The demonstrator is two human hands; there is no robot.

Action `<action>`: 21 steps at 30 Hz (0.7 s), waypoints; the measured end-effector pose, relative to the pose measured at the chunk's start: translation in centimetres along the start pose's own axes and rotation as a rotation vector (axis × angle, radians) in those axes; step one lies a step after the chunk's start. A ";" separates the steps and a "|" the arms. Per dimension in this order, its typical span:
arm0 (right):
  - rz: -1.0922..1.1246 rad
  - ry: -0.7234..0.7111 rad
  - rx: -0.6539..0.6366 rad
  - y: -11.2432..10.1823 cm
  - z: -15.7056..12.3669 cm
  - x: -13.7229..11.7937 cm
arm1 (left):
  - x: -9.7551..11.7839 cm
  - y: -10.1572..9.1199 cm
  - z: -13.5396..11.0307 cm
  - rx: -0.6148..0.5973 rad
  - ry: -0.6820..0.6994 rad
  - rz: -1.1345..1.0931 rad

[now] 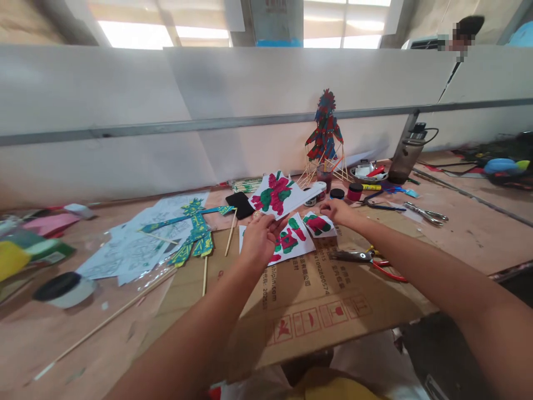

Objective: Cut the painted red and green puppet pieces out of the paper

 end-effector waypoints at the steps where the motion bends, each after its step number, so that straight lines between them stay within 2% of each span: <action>1: -0.022 -0.019 -0.004 0.2 0.5 -0.7 | 0.0 -0.6 -0.5 -0.004 -0.021 0.012; 6: -0.140 -0.080 -0.065 1.7 2.3 -2.8 | 0.0 -4.9 -1.9 0.021 -0.085 0.075; 10: -0.232 -0.095 -0.125 2.5 3.0 -3.2 | 0.2 -7.3 -1.3 0.061 -0.093 0.063; 14: -0.301 -0.106 -0.165 2.7 3.5 -3.4 | 0.2 -8.1 -0.3 0.077 -0.089 0.057; 21: -0.314 -0.087 -0.138 1.8 4.2 -3.5 | 0.5 -7.7 -0.3 0.004 -0.056 0.040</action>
Point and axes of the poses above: each hand's wrist, its own z-axis towards the middle knuckle, its own y-axis out of the palm, x = y × z, the point moved 8 cm from there along z, towards the middle knuckle, and after that the axes turned 9 degrees about y, right-handed, at the moved point
